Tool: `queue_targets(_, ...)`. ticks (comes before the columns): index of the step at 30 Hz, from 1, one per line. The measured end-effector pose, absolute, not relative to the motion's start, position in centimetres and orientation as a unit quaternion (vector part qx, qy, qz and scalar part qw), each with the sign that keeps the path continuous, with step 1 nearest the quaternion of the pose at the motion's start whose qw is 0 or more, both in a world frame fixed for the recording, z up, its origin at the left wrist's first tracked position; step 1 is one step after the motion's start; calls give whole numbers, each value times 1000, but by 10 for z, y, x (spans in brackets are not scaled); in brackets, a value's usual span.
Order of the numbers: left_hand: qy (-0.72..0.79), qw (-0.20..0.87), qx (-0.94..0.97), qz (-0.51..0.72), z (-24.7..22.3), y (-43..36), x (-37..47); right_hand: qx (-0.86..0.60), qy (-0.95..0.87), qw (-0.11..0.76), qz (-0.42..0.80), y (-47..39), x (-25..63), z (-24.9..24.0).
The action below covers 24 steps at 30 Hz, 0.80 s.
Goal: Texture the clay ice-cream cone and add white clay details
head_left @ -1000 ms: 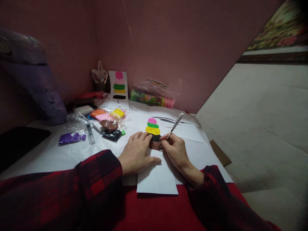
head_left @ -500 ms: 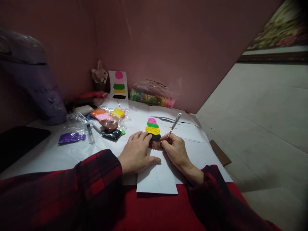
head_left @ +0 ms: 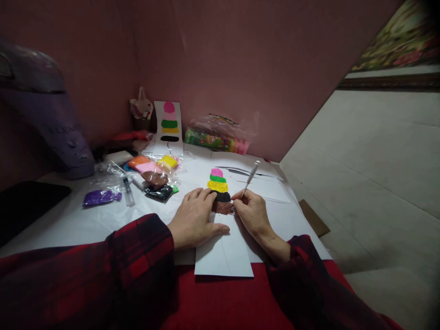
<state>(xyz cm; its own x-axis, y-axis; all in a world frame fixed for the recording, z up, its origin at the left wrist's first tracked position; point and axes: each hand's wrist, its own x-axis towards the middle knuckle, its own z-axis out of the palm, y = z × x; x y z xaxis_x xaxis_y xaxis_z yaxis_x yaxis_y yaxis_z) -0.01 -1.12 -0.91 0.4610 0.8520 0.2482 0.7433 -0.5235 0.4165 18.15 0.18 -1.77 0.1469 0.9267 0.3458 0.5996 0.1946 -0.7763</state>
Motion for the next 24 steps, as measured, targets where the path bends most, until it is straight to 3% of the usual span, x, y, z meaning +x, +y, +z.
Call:
queue_targets(6,472,122,844,221,-10,-11,0,-567,-616,498,225,1,179,-20)
queue_targets(24,476,122,846,206,-7,-12,0,-567,-638,469,227,0,178,-22)
